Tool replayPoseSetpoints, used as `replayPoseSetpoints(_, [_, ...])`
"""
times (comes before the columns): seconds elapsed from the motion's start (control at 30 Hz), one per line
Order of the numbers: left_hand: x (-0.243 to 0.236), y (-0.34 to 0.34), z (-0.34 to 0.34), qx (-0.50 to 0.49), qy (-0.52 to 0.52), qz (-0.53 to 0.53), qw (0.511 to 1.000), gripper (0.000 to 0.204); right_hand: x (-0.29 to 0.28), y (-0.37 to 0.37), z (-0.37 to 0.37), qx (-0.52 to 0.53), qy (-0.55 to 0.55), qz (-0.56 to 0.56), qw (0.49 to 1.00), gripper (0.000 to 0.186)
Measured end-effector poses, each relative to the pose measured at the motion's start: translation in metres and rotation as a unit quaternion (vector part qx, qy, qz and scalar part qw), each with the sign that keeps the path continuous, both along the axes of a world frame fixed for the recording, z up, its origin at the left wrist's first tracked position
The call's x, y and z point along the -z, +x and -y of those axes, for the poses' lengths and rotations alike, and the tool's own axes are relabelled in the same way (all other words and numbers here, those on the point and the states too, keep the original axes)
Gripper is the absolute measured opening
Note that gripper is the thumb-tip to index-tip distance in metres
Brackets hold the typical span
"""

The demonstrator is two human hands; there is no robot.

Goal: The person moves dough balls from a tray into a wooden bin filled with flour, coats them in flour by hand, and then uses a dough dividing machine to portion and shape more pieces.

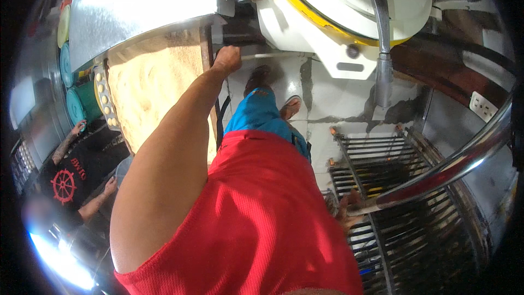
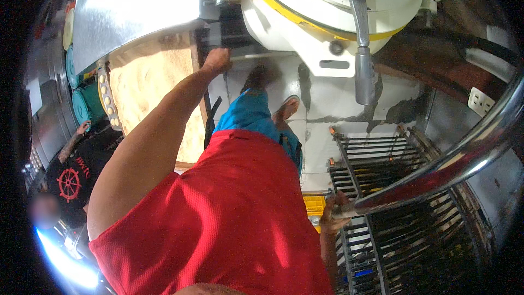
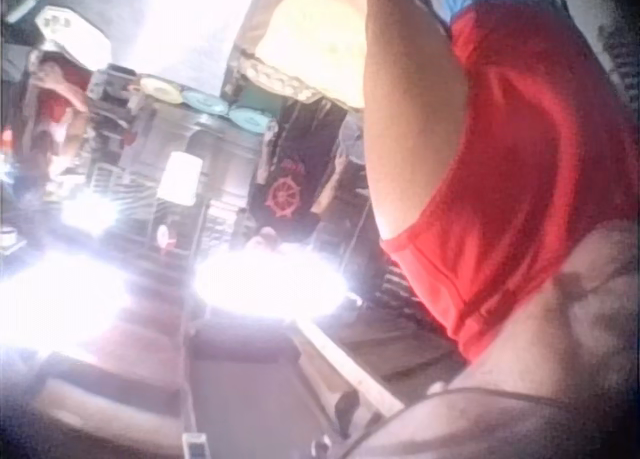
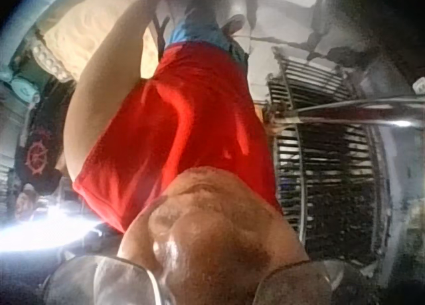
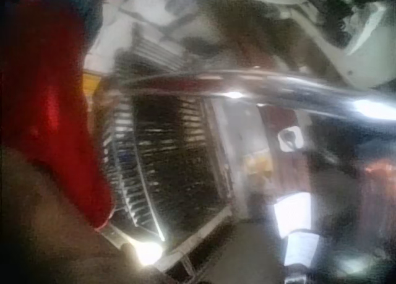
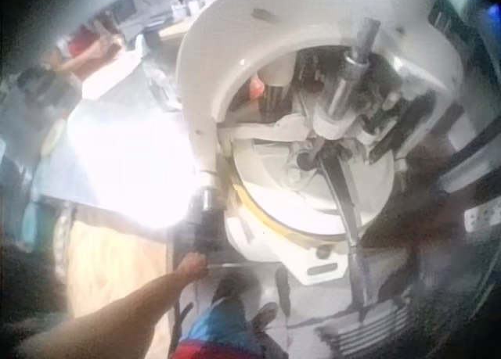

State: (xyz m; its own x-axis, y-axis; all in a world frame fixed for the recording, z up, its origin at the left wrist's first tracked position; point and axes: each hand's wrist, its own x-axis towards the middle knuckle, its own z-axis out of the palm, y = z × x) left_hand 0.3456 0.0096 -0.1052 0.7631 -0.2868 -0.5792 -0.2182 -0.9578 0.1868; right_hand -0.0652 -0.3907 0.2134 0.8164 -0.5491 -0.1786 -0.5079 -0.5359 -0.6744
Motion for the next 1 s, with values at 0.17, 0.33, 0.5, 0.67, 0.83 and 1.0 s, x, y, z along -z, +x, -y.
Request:
replayPoseSetpoints(0.17, [-0.003, 0.006, 0.004, -0.002, 0.021, -0.023, 0.999, 0.024, -0.011, 0.014, -0.011, 0.053, 0.056, -0.019, 0.997, 0.03])
replayPoseSetpoints(0.33, [-0.002, 0.008, 0.003, 0.008, 0.026, -0.035, 0.999, 0.024, -0.009, 0.015, -0.006, -0.004, 0.023, -0.004, 1.0, 0.027])
replayPoseSetpoints(0.5, [0.005, 0.003, 0.0, 0.001, 0.018, -0.013, 1.0, 0.023, -0.01, 0.018, -0.013, 0.026, 0.055, 0.013, 0.998, 0.031])
replayPoseSetpoints(0.67, [0.01, 0.001, -0.003, 0.012, -0.013, 0.004, 1.0, 0.023, -0.011, 0.018, -0.012, 0.002, 0.036, -0.003, 0.999, 0.033])
replayPoseSetpoints(0.83, [-0.004, 0.005, 0.001, 0.007, -0.013, 0.006, 1.0, 0.026, -0.006, 0.01, -0.012, 0.029, 0.06, 0.005, 0.998, 0.033])
replayPoseSetpoints(1.0, [0.002, 0.0, -0.001, 0.002, -0.015, 0.017, 1.0, 0.027, -0.012, 0.006, -0.004, -0.014, 0.042, -0.029, 0.999, 0.033])
